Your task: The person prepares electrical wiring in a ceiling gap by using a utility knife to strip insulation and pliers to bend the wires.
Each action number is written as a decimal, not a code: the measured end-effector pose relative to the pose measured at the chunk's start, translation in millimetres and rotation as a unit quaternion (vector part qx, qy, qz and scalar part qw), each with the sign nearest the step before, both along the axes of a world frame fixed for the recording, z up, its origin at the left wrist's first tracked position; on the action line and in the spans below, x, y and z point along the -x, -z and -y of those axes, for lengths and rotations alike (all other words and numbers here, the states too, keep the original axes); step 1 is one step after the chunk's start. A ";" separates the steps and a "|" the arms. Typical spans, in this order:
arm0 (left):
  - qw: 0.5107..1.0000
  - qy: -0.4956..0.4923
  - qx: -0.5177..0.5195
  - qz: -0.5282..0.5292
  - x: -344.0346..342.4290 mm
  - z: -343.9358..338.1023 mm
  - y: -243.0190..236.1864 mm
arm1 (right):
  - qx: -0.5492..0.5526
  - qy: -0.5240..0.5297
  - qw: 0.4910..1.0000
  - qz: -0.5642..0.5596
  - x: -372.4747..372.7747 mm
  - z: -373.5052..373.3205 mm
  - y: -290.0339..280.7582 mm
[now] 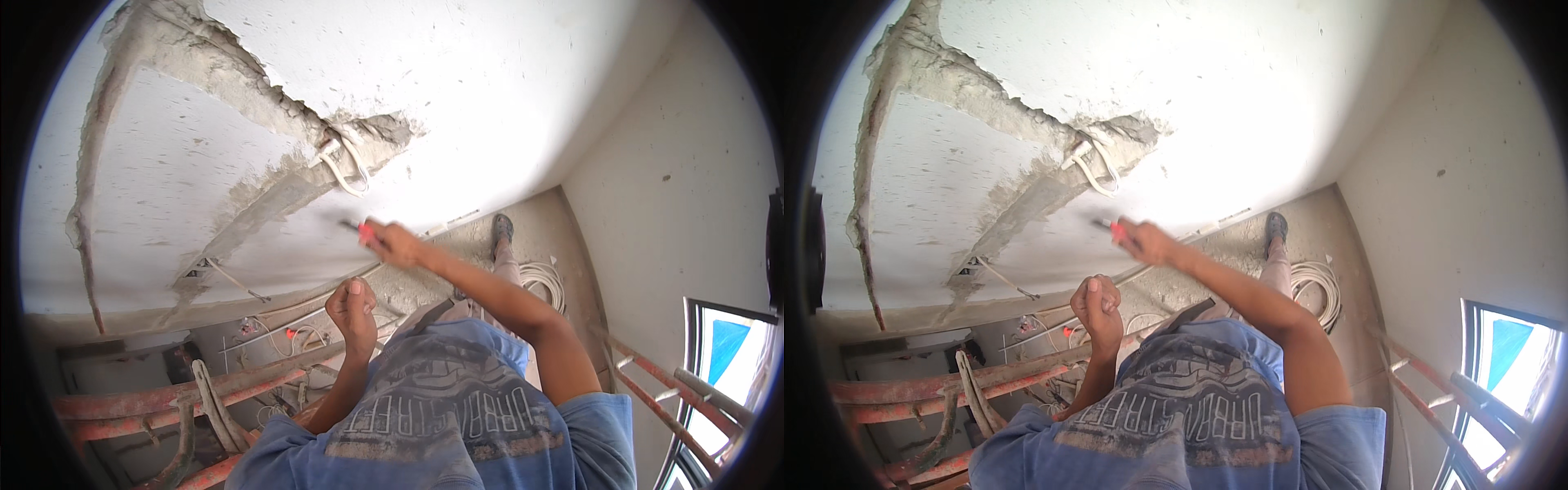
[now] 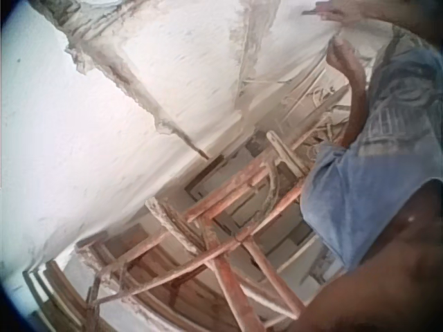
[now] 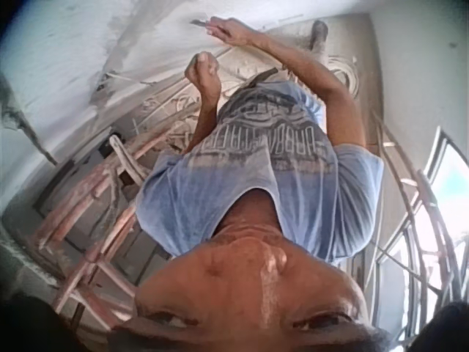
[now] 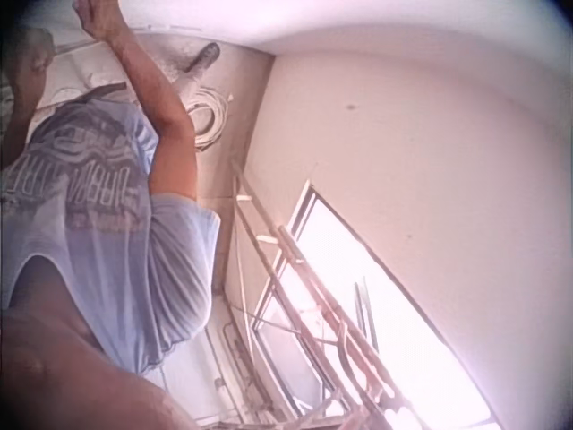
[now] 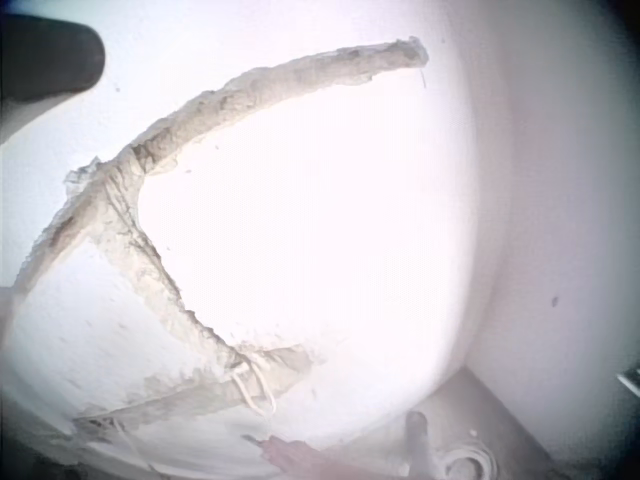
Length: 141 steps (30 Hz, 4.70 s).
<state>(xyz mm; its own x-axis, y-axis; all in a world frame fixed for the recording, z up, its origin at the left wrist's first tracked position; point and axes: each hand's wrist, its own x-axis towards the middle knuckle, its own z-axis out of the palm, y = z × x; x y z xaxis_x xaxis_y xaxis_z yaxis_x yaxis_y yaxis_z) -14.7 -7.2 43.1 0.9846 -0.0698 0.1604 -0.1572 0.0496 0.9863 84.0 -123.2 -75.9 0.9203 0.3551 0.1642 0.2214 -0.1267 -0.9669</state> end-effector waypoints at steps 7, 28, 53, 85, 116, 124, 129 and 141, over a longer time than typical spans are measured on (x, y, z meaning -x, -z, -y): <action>0.997 -0.073 -0.027 0.021 28.2 -22.7 -5.4 | -0.232 0.177 0.955 -0.042 46.5 -84.6 18.0; 0.993 -0.080 -0.047 -0.070 52.8 -60.3 12.0 | -0.385 0.276 0.872 -0.127 -8.2 -106.6 -15.4; 0.988 -0.052 0.109 -0.100 -126.9 36.2 78.6 | 0.104 0.279 0.942 -0.152 187.2 92.6 121.8; 0.996 -0.002 0.054 -0.067 -145.4 2.1 48.3 | -0.002 0.213 0.975 -0.060 37.7 28.3 -65.6; 0.994 0.014 0.011 -0.106 -132.7 -2.5 47.9 | -0.300 0.263 0.899 -0.183 -5.9 11.2 -53.1; 0.994 -0.060 0.088 -0.024 -131.6 -7.7 29.2 | -0.058 0.210 0.939 -0.266 80.5 80.7 35.8; 0.990 0.042 0.128 0.028 -126.8 -9.5 2.0 | -0.045 0.471 0.832 -0.289 207.1 156.4 129.8; 0.613 0.700 0.351 0.109 -7.3 107.3 -209.1 | 0.017 0.547 0.513 -0.661 540.2 75.3 262.5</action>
